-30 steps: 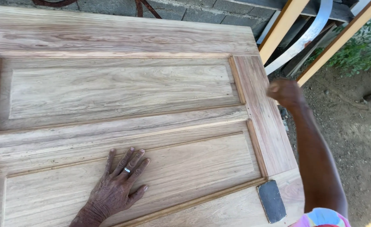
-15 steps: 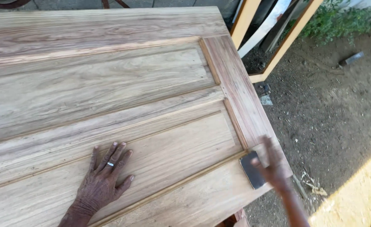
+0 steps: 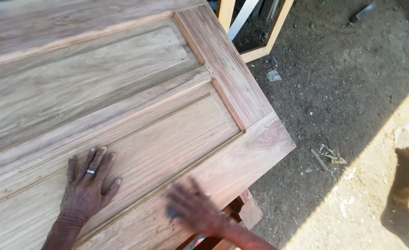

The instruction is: Sanding a wooden door using a piece of sandpaper.

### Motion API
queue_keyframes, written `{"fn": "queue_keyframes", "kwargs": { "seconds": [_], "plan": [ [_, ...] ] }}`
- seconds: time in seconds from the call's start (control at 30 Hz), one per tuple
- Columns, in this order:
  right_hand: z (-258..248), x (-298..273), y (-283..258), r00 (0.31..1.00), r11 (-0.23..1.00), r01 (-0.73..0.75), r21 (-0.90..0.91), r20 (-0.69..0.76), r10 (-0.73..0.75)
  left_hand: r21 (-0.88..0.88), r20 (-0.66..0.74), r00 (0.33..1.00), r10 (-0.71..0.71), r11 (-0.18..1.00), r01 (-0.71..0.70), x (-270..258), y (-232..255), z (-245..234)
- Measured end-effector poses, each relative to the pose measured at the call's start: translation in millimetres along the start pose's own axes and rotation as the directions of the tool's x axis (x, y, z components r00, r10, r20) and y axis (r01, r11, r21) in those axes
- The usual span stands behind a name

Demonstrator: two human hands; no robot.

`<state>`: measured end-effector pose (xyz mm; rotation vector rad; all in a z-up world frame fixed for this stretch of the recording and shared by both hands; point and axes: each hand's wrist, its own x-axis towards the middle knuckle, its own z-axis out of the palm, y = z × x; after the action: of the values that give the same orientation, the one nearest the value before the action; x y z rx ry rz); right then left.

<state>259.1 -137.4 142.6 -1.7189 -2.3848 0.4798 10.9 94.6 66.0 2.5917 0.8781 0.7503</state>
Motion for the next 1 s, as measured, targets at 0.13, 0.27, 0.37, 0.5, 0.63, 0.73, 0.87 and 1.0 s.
{"fn": "queue_keyframes", "kwargs": {
  "seconds": [0.13,0.27,0.37,0.5,0.63,0.73,0.87,1.0],
  "plan": [
    [-25.8,-31.1,118.8,0.943,0.906,-0.201,-0.373,-0.323,0.076,0.013,0.000,1.000,-0.013,1.000,0.013,-0.4,3.8,-4.4],
    [-71.6,-56.9,208.2,0.808,0.760,-0.582,-0.290,-0.309,0.502,0.020,0.010,1.000,-0.015,1.000,0.015,-0.5,0.6,-2.3],
    [-65.3,-66.6,201.9,0.815,0.830,-0.532,-0.169,-0.370,0.446,0.028,0.034,0.999,-0.026,0.999,0.025,-3.8,2.0,-3.8],
    [-41.1,-45.9,156.6,0.780,0.784,-0.593,-0.182,-0.370,0.504,0.016,-0.003,1.000,-0.009,1.000,0.009,-0.1,1.0,-5.4],
    [20.3,2.8,28.4,0.843,0.946,-0.303,-0.113,-0.495,0.211,0.020,-0.022,1.000,-0.016,1.000,0.017,-5.7,-4.3,3.1],
    [54.8,45.9,-74.3,0.934,0.991,-0.131,-0.005,-0.335,0.122,0.007,-0.027,1.000,-0.013,1.000,0.013,-11.7,-10.7,7.0],
    [61.9,65.3,-105.0,0.991,0.991,-0.130,0.019,-0.041,0.131,-0.003,-0.064,0.998,-0.024,1.000,0.023,-17.1,-9.9,12.3],
    [44.3,16.1,11.5,0.904,0.970,-0.203,-0.130,-0.406,0.135,0.026,-0.056,0.997,-0.056,0.998,0.057,-13.4,-4.9,5.5]
  ]
}}
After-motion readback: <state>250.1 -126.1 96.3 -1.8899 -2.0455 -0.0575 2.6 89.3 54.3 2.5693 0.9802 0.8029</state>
